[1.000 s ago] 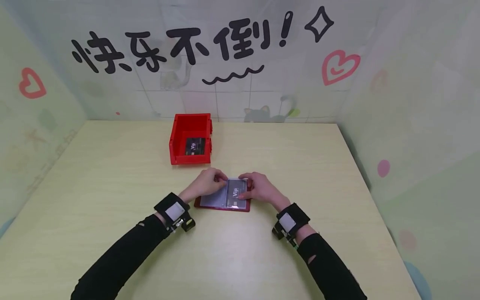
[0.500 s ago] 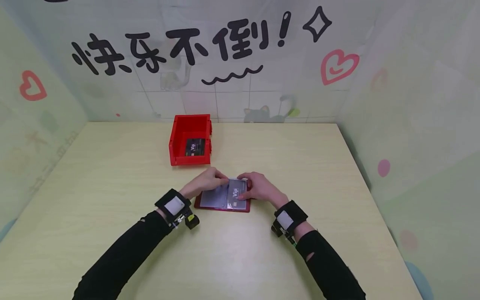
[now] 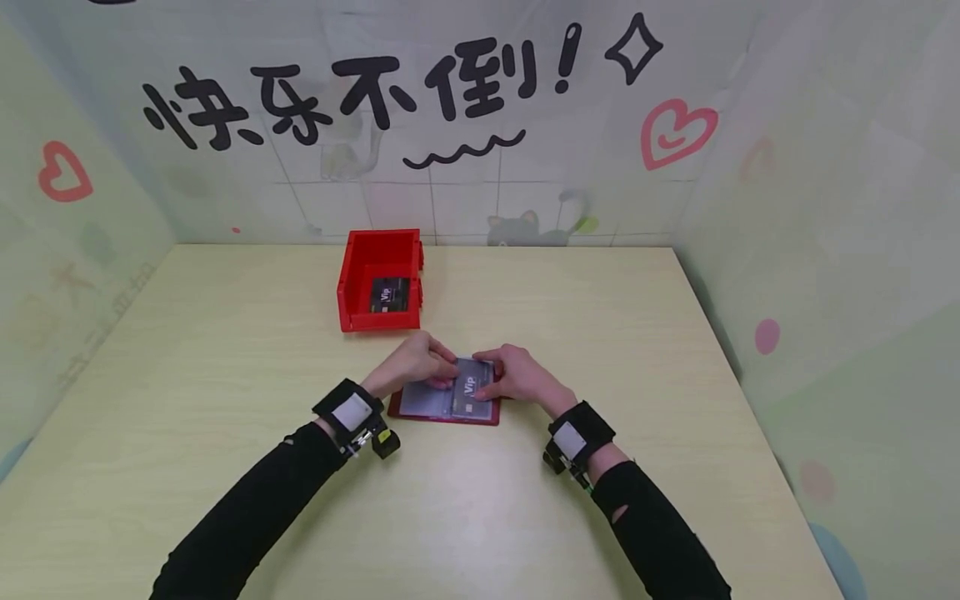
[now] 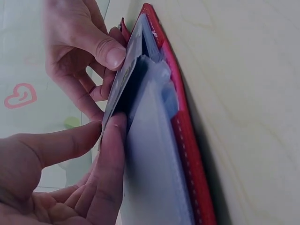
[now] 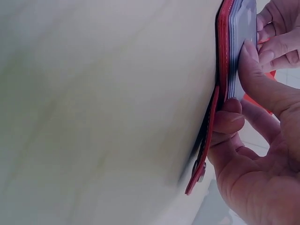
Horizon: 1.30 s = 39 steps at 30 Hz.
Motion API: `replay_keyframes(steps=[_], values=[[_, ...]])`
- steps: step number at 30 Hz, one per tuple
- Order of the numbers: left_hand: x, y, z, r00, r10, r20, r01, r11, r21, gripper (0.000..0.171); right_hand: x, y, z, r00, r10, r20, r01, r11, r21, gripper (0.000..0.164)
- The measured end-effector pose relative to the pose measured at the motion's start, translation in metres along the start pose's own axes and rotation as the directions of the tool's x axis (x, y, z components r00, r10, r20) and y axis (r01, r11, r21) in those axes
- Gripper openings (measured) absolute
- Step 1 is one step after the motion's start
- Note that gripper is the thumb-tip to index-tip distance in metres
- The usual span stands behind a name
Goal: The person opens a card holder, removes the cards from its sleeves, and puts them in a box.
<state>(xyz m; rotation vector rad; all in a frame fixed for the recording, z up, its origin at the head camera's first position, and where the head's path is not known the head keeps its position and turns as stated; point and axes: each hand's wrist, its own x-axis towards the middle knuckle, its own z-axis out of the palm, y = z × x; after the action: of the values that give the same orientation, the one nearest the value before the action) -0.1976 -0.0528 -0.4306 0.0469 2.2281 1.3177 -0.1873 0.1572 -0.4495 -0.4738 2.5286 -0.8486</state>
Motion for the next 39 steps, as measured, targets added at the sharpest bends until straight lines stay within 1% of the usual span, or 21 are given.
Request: replay_keyframes(steps=[2, 6, 12, 16, 21, 25, 27, 32, 34, 39], values=[[0.0004, -0.0012, 0.0007, 1.000, -0.004, 0.001, 0.004, 1.000, -0.022, 0.032, 0.0009, 0.0009, -0.0004, 1.000, -0.013, 0.001, 0.013, 1.000, -0.007, 0.068], [0.0008, -0.0031, 0.0021, 1.000, 0.010, -0.004, -0.010, 0.999, -0.038, 0.033, 0.0027, 0.0037, -0.0014, 0.999, -0.045, 0.004, 0.045, 0.999, -0.023, 0.068], [0.0015, -0.0057, 0.0016, 1.000, 0.027, -0.014, -0.027, 0.999, -0.023, 0.033, 0.0048, 0.0075, -0.0020, 0.998, -0.055, 0.017, 0.056, 0.997, -0.044, 0.068], [0.0002, -0.0068, 0.0001, 1.000, 0.030, -0.006, -0.030, 0.999, -0.020, 0.034, 0.0051, 0.0093, -0.0025, 0.998, -0.051, 0.022, 0.052, 0.997, -0.057, 0.068], [-0.0023, -0.0079, -0.0040, 1.000, 0.016, 0.007, -0.016, 1.000, -0.004, 0.037, 0.0055, 0.0102, -0.0026, 0.998, -0.061, 0.022, 0.062, 0.996, -0.068, 0.067], [-0.0040, -0.0083, -0.0064, 1.000, 0.001, 0.012, -0.001, 1.000, -0.009, 0.039, 0.0052, 0.0099, -0.0030, 0.998, -0.065, 0.023, 0.066, 0.995, -0.070, 0.067], [-0.0050, -0.0081, -0.0060, 1.000, 0.004, 0.010, -0.004, 1.000, -0.011, 0.039, 0.0046, 0.0095, -0.0032, 0.998, -0.065, 0.022, 0.067, 0.995, -0.068, 0.067], [-0.0057, -0.0090, -0.0023, 0.999, 0.032, -0.013, -0.031, 0.999, 0.023, 0.042, 0.0041, 0.0095, -0.0031, 0.998, -0.068, 0.018, 0.069, 0.996, -0.064, 0.067], [-0.0056, -0.0094, -0.0016, 0.999, 0.034, -0.019, -0.033, 0.999, 0.037, 0.042, 0.0042, 0.0099, -0.0028, 0.997, -0.071, 0.017, 0.072, 0.995, -0.062, 0.067], [-0.0060, -0.0097, -0.0045, 1.000, 0.005, -0.016, -0.004, 0.999, 0.032, 0.044, 0.0043, 0.0102, -0.0027, 0.997, -0.071, 0.017, 0.071, 0.996, -0.056, 0.067]])
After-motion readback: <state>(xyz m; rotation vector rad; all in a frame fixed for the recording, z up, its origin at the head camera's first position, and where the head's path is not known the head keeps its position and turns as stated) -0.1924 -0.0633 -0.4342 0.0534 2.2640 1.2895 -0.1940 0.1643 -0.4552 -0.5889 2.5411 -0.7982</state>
